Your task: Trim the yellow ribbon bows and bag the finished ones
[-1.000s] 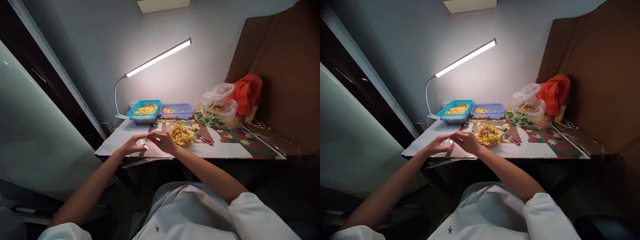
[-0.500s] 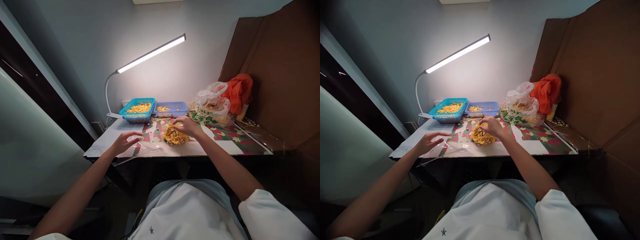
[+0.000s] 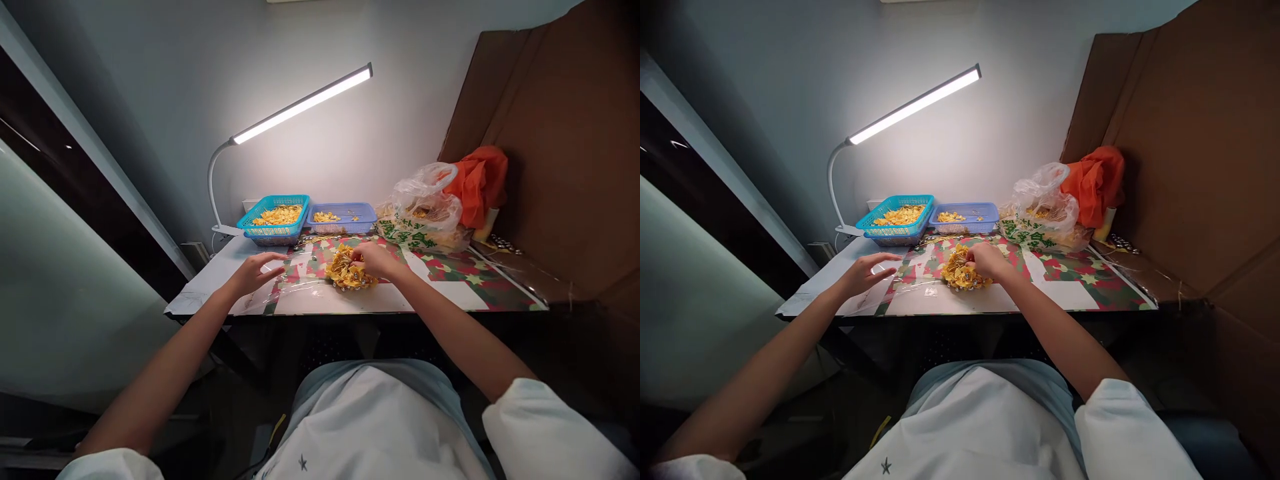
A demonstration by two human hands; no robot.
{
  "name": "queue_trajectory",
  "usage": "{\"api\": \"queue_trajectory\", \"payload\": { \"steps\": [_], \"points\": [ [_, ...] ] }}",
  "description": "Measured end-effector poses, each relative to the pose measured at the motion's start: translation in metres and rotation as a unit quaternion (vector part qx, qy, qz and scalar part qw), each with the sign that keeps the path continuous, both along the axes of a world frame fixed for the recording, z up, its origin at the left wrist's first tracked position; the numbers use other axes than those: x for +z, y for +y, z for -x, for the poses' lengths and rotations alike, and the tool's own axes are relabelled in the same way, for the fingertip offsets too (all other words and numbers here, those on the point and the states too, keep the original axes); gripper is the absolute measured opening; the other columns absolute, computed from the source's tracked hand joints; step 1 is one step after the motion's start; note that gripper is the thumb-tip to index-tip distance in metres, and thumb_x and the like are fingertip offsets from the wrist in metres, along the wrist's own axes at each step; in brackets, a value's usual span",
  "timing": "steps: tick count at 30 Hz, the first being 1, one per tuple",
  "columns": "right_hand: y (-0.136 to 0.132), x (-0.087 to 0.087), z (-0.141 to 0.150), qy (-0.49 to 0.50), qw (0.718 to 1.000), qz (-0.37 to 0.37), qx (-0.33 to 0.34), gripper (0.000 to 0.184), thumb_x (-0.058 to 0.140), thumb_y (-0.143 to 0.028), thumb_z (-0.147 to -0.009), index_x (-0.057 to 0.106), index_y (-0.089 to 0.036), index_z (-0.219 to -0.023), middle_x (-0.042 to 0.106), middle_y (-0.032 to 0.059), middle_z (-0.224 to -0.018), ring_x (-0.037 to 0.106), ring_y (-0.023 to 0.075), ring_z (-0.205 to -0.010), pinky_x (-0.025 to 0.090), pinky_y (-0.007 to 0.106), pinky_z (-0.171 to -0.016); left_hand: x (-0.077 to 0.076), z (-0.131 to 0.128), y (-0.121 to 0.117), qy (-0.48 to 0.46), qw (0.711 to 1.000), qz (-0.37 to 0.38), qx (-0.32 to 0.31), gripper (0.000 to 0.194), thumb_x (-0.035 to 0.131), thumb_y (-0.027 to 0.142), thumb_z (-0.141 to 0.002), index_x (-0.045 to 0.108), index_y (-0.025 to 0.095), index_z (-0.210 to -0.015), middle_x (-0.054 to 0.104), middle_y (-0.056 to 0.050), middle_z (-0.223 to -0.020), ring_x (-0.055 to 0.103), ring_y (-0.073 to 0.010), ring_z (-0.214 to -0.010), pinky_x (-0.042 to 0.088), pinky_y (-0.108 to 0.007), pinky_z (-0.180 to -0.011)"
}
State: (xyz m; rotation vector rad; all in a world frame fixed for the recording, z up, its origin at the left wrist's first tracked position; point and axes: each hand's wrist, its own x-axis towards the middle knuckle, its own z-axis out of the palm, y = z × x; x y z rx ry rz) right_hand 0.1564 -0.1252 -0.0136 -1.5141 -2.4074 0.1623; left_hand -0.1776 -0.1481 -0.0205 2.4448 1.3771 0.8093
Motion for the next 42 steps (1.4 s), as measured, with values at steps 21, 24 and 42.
{"api": "queue_trajectory", "payload": {
  "steps": [21,24,42],
  "points": [
    [0.012,0.002,-0.014,0.096,0.995,-0.012,0.037,0.018,0.047,-0.01,-0.08,0.065,-0.014,-0.078,0.065,0.0053,-0.082,0.053,0.0137,-0.071,0.036,0.022,-0.062,-0.018,-0.004,0.03,0.069,0.997,0.0,-0.031,0.063,0.041,0.064,-0.09,0.06,0.017,-0.126,0.063,-0.014,-0.133,0.058,-0.0274,-0.122,0.044,-0.041,-0.105],
    [0.011,0.024,-0.018,0.112,0.992,-0.009,0.065,0.017,0.046,-0.012,-0.08,0.062,-0.014,-0.077,0.062,0.0033,-0.078,0.05,0.013,-0.069,0.037,0.022,-0.063,-0.018,-0.006,0.032,0.073,0.997,-0.002,-0.034,0.064,0.037,0.067,-0.091,0.06,0.019,-0.127,0.062,-0.013,-0.134,0.057,-0.0276,-0.123,0.043,-0.042,-0.106],
    [0.0,0.036,0.019,-0.045,0.985,0.144,0.079,0.009,0.06,-0.014,-0.081,0.068,-0.018,-0.078,0.067,0.0014,-0.079,0.054,0.012,-0.066,0.033,0.023,-0.057,-0.022,-0.04,0.014,0.008,0.999,-0.001,-0.033,0.067,0.032,0.068,-0.092,0.061,0.016,-0.124,0.066,-0.014,-0.128,0.062,-0.0284,-0.116,0.047,-0.04,-0.099]
  ]
}}
